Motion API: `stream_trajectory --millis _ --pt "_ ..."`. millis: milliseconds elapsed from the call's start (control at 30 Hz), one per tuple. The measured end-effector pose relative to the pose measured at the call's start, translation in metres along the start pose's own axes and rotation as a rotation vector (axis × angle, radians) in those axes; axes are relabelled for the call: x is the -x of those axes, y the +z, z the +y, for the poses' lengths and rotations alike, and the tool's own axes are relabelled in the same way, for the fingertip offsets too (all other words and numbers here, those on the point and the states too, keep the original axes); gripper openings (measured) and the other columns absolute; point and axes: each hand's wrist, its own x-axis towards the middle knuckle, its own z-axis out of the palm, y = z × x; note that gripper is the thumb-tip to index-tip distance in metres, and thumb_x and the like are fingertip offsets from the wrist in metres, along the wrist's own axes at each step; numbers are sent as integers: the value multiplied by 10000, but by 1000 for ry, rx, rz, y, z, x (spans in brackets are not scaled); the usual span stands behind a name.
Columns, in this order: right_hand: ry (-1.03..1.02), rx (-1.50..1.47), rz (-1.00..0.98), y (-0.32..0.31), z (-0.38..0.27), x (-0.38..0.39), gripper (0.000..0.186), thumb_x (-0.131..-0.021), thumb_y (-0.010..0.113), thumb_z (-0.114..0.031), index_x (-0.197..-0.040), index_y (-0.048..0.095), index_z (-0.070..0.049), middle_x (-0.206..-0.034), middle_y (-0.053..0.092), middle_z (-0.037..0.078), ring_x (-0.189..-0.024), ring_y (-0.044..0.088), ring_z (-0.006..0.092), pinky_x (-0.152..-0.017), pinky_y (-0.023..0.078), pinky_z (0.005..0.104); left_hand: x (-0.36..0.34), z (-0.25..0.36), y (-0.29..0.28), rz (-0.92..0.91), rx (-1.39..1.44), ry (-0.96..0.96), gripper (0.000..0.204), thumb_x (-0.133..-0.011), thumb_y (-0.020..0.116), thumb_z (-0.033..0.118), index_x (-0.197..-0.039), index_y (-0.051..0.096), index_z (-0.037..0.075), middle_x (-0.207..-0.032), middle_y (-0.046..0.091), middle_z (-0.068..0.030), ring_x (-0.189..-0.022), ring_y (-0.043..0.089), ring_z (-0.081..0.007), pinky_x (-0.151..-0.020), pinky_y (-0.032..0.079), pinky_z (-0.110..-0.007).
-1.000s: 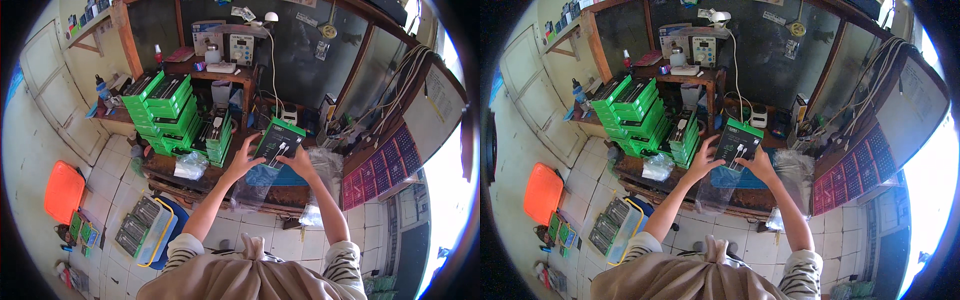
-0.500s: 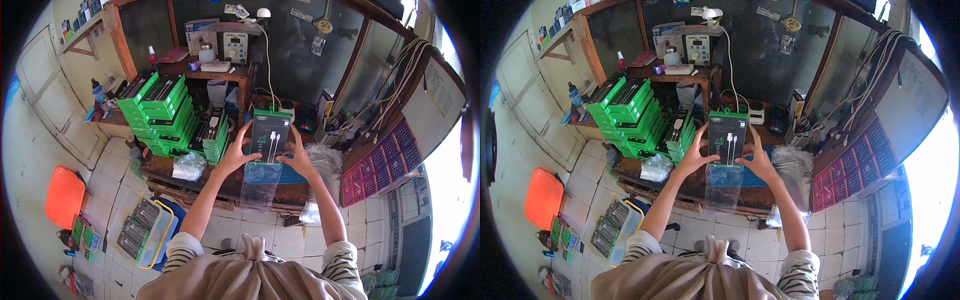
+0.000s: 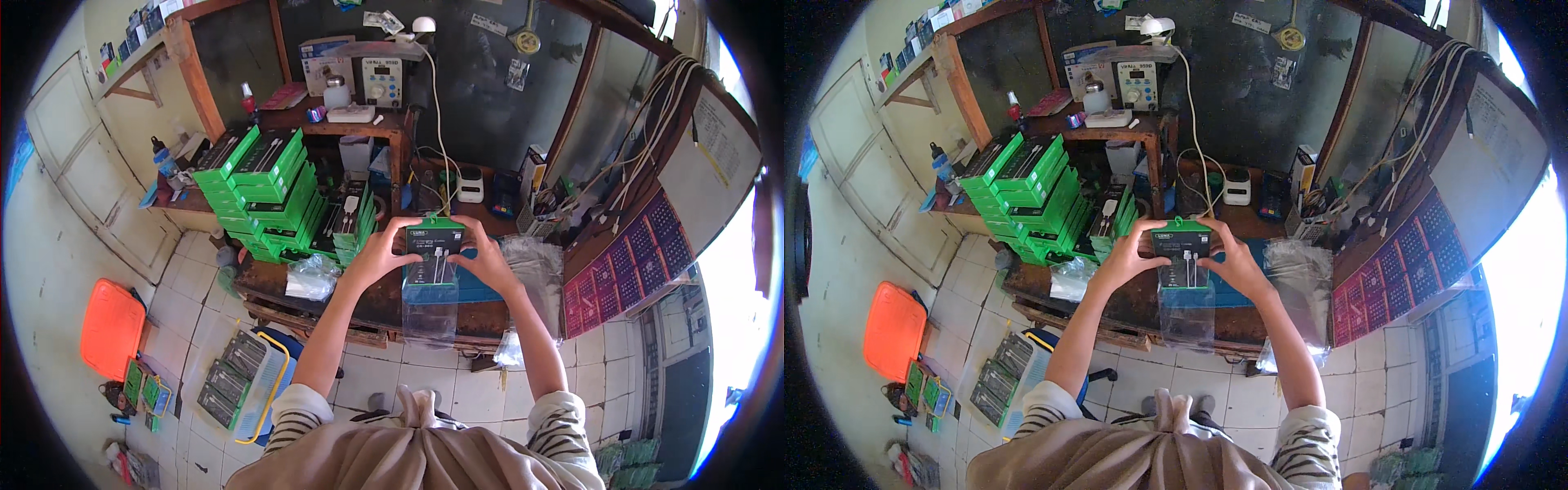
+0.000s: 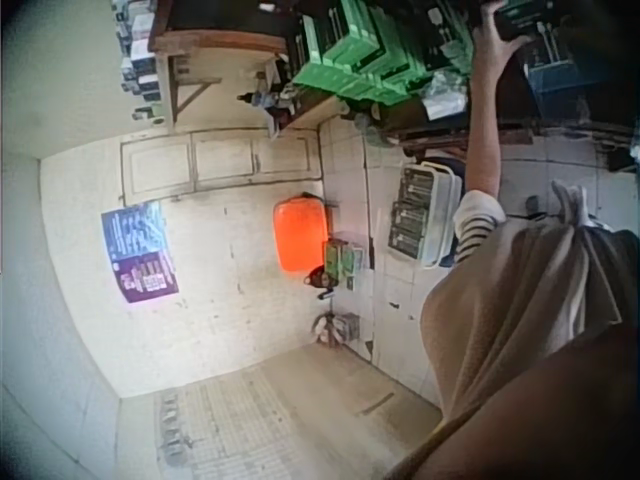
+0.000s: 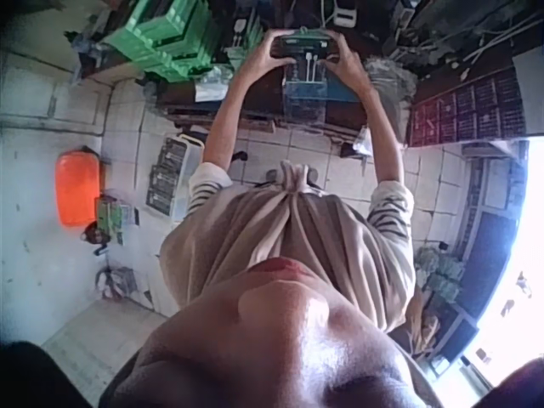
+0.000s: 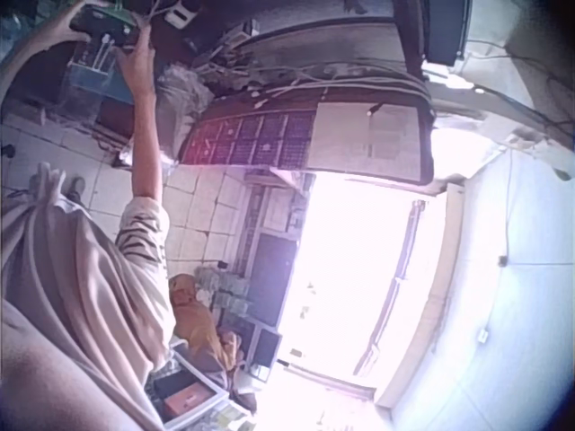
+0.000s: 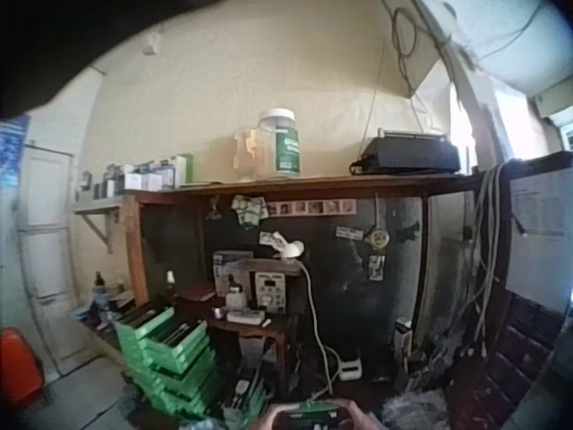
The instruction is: The person places individual boxed charging cables into clear plastic bags by hand and then sets the bags into a storage bin.
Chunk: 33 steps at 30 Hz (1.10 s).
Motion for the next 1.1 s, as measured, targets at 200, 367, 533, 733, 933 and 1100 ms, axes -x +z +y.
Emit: stream_trajectory --millis 200,367,533,733,933,1100 --pt "-12 90 64 15 17 4 353 -727 695 -59 -1049 550 -47 -1028 596 127 -912 601 257 -739 503 348 6 -28 11 68 -98 82 321 -715 715 111 -961 522 36 -971 635 -114 -959 601 -287 -783 491 -363" --pt "-167 192 121 30 52 18 210 -736 684 -57 -922 595 -18 -990 608 127 -925 588 286 -762 487 372 19 -48 36 163 -115 129 237 -692 724 85 -837 547 23 -930 635 -98 -881 615 -273 -738 496 -355" --pt "-123 123 185 32 49 18 192 -725 686 -47 -885 585 -12 -990 603 134 -941 568 318 -797 473 378 11 -46 35 208 -98 182 204 -664 731 47 -783 567 28 -906 634 -90 -855 611 -248 -729 494 -335" --pt "-108 117 163 27 44 12 194 -688 706 -21 -821 565 -3 -976 595 123 -943 576 300 -796 464 380 8 -48 31 134 -125 152 204 -655 739 55 -775 576 28 -904 608 -81 -843 593 -248 -740 477 -346" --pt "19 19 147 28 46 17 193 -675 717 -16 -794 566 -9 -972 597 117 -926 583 274 -782 458 360 14 -41 44 187 120 -53 694 -711 734 80 -1298 364 58 -1100 578 -99 -1060 536 -222 -925 417 -351" --pt "106 -193 270 37 53 17 229 -696 722 -30 -861 567 4 -936 598 97 -919 587 226 -775 468 319 13 -47 47 136 298 -138 545 -734 714 77 -1216 462 45 -990 632 -103 -910 597 -161 -808 469 -288"
